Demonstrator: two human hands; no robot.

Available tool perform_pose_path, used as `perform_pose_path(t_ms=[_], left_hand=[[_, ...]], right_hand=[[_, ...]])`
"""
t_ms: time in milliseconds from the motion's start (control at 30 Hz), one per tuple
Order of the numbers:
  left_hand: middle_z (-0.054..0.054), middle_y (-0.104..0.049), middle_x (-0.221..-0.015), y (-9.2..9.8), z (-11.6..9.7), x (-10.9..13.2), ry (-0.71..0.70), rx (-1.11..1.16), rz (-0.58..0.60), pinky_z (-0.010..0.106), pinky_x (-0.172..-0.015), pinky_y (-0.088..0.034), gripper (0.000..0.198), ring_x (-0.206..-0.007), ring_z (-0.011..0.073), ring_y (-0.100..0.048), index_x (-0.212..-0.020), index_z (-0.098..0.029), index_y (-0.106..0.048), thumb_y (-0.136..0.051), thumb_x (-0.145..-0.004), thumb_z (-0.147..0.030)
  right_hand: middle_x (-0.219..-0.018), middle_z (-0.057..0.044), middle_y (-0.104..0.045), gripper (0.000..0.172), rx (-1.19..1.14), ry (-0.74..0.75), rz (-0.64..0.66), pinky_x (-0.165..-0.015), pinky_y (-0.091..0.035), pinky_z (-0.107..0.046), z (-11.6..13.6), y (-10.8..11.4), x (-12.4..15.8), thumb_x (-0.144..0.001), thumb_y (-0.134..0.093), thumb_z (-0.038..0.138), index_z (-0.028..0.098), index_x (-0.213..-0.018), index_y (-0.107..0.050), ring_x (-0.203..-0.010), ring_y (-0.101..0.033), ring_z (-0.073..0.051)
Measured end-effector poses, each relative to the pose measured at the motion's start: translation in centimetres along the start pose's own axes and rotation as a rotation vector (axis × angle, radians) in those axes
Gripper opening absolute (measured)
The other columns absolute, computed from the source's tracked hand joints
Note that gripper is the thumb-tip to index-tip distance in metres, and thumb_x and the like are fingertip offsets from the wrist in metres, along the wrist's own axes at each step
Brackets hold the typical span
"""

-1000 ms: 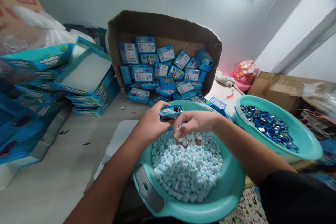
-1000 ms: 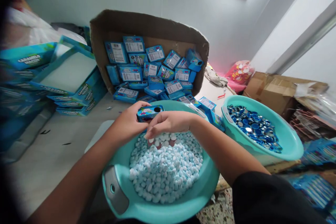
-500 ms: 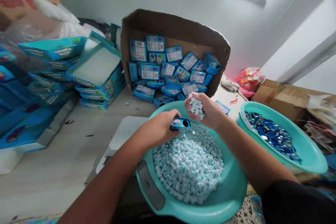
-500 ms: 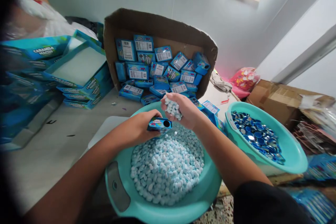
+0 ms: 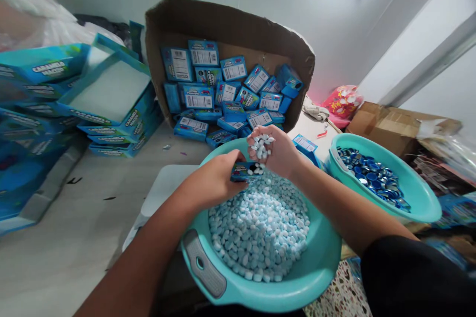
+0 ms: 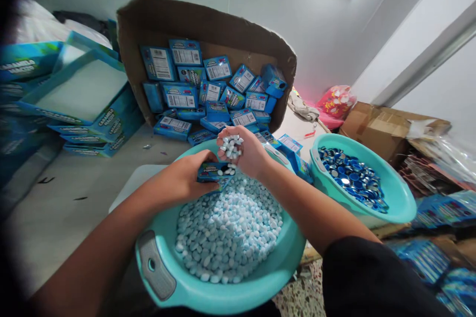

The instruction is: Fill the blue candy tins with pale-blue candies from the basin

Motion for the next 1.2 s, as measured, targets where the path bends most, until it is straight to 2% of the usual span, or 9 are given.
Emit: perform_pose_path(t_ms=[233,400,567,700,867,1000,1067,1133,1200], left_hand=[[0.006,-0.067,-0.109,0.1,-0.2,-0.1,-0.003,0.027,-0.006,0.037,-0.079,-0.049,0.039,-0.099,0.0279,-0.063,-0.109,-0.024,-0.057,-0.068,-0.072,-0.028],[0.005,-0.065,-0.118,-0.2,-0.1,-0.2,-0.031,0.05,0.013,0.037,-0.09,-0.049,0.044,-0.11,0.028,-0.061,-0.117,-0.024,-0.057,-0.067,-0.074,-0.027],[0.006,-0.063,-0.128,-0.4,0.2,-0.1,-0.017,-0.018,-0.021,0.038,-0.095,-0.048,0.062,-0.114,0.0292,-0.061,-0.133,-0.027,-0.049,-0.068,-0.073,-0.031],[0.011,-0.063,-0.128,-0.7,0.3,0.1,0.003,-0.1,0.026,0.041,-0.094,-0.048,0.066,-0.114,0.0317,-0.061,-0.136,-0.022,-0.045,-0.066,-0.074,-0.032],[0.01,-0.07,-0.104,-1.0,0.3,0.2,0.066,-0.17,0.095,0.04,-0.079,-0.05,0.043,-0.093,0.0313,-0.067,-0.113,-0.021,-0.058,-0.064,-0.074,-0.036],[0.008,-0.069,-0.107,-0.7,0.5,0.2,0.076,-0.152,0.038,0.037,-0.08,-0.049,0.043,-0.095,0.029,-0.067,-0.112,-0.022,-0.057,-0.066,-0.072,-0.036],[0.006,-0.07,-0.102,-0.7,0.5,0.1,0.068,-0.147,0.037,0.034,-0.075,-0.047,0.04,-0.091,0.0266,-0.066,-0.109,-0.022,-0.056,-0.066,-0.073,-0.036],[0.003,-0.069,-0.095,-0.8,0.2,0.2,0.051,-0.137,0.054,0.031,-0.07,-0.044,0.031,-0.086,0.0236,-0.065,-0.103,-0.023,-0.056,-0.063,-0.075,-0.033],[0.002,-0.068,-0.092,-0.7,-0.1,0.3,0.032,-0.132,0.059,0.029,-0.067,-0.041,0.027,-0.084,0.0221,-0.064,-0.099,-0.023,-0.056,-0.063,-0.074,-0.031]], right_hand=[[-0.065,0.0,-0.059,0.022,0.03,0.067,0.047,-0.065,-0.052,-0.027,0.2,-0.6,0.2,-0.077,-0.058,0.038,0.018,-0.069,-0.058,-0.061,-0.058,-0.014],[-0.068,-0.002,-0.061,0.026,0.073,0.074,0.125,-0.072,-0.052,-0.027,0.2,-1.3,0.6,-0.078,-0.058,0.04,0.017,-0.067,-0.061,-0.069,-0.062,-0.015],[-0.074,-0.003,-0.063,0.03,0.176,0.194,0.239,-0.079,-0.05,-0.028,0.7,-2.2,0.9,-0.082,-0.06,0.042,0.016,-0.067,-0.063,-0.073,-0.063,-0.014],[-0.078,-0.005,-0.065,0.036,0.284,0.244,0.265,-0.077,-0.05,-0.03,0.9,-2.5,1.1,-0.085,-0.06,0.046,0.015,-0.07,-0.065,-0.074,-0.062,-0.014],[-0.075,-0.004,-0.065,0.038,0.607,0.288,0.222,-0.06,-0.045,-0.025,1.0,-2.6,1.2,-0.086,-0.058,0.048,0.013,-0.074,-0.066,-0.056,-0.056,-0.01],[-0.064,0.0,-0.058,0.04,0.869,0.359,0.116,-0.049,-0.034,-0.023,1.9,-2.4,1.3,-0.088,-0.054,0.05,0.014,-0.078,-0.067,-0.048,-0.043,-0.008],[-0.064,0.0,-0.057,0.035,0.943,0.498,0.038,-0.051,-0.035,-0.024,3.3,-2.5,2.5,-0.086,-0.06,0.049,0.016,-0.078,-0.068,-0.054,-0.045,-0.01],[-0.074,-0.003,-0.061,0.027,0.9,0.699,-0.048,-0.06,-0.041,-0.026,5.3,-2.6,4.9,-0.084,-0.065,0.045,0.019,-0.076,-0.067,-0.067,-0.052,-0.014],[-0.093,-0.005,-0.065,0.023,0.704,0.668,-0.094,-0.072,-0.048,-0.029,5.9,-2.0,7.1,-0.088,-0.062,0.044,0.023,-0.081,-0.067,-0.085,-0.057,-0.017]])
Point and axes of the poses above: each hand's wrist, its own x-axis away from the middle knuckle, its own y-axis out of the back of the hand, z = x × y, the point moved 7 cm from there along -x, towards the middle knuckle
